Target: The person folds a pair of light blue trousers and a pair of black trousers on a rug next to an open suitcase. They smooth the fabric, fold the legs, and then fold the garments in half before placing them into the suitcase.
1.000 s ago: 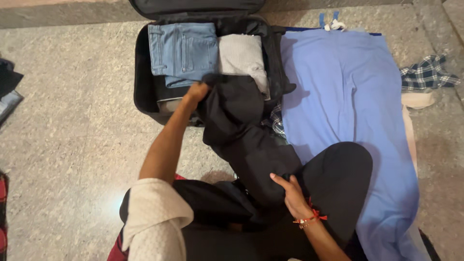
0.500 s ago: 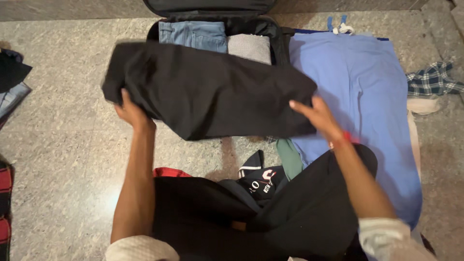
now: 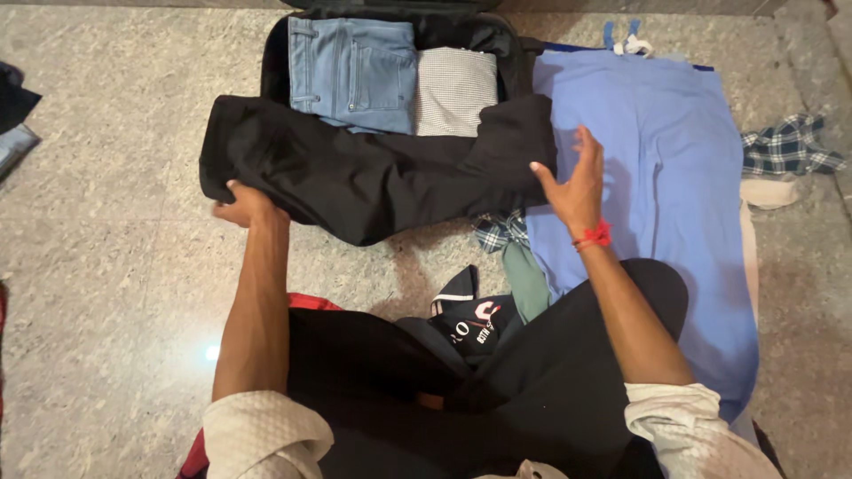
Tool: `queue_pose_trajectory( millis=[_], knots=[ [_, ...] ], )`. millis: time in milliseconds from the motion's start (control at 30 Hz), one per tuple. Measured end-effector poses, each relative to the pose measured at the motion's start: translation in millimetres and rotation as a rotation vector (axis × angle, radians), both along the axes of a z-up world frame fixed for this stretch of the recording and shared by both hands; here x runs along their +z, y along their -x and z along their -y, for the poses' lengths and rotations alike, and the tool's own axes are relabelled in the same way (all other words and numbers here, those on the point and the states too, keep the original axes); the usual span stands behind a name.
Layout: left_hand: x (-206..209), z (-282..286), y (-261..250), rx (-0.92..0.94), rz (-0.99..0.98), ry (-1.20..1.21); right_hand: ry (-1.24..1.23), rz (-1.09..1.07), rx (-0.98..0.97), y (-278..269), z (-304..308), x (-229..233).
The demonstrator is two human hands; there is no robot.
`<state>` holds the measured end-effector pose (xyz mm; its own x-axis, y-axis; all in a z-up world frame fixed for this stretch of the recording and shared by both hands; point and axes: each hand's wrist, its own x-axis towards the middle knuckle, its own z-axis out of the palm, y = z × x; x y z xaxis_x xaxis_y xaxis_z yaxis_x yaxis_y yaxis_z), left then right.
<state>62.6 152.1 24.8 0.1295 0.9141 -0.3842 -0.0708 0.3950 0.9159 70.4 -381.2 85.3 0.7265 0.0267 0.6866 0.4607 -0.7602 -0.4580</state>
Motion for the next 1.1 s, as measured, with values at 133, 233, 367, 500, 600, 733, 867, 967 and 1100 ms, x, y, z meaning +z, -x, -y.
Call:
queue_pose_trajectory(
  millis=[133, 233, 367, 500, 600, 733, 867, 967, 1100],
  knots=[
    [-7, 2, 5, -0.154, -0.599, -0.469, -0.086, -0.159, 0.078, 15, -28, 16],
    [-49, -8, -6, -0.359, -0.464, -0.818, 0.010, -0.248, 0.159, 22, -42, 23],
    [-84, 1, -13, -0.716, -0.255, -0.987, 0.093, -0.240, 0.193, 21, -46, 24],
    [-64, 13, -5, -0.725, -0.378, -0.858, 0.014, -0.342, 0.220, 12, -40, 19],
    [-52, 17, -2, -0.731, -0.382, -0.874, -0.064, -0.354, 0.223, 4, -36, 7],
    [-46, 20, 1, -0.733, -0.389, -0.849, -0.247, -0.265, 0.181, -10, -26, -10],
    [-49, 18, 0, -0.736, -0.383, -0.841, -0.674, -0.372, 0.037, -28, -3, -25],
    [-56, 15, -1, -0.738, -0.351, -0.889, -1.058, -0.291, -0.024, -43, 33, -41],
    [-59, 13, 0, -0.747, -0.357, -0.906, -1.480, -0.415, -0.350, -58, 84, -65]
  ],
)
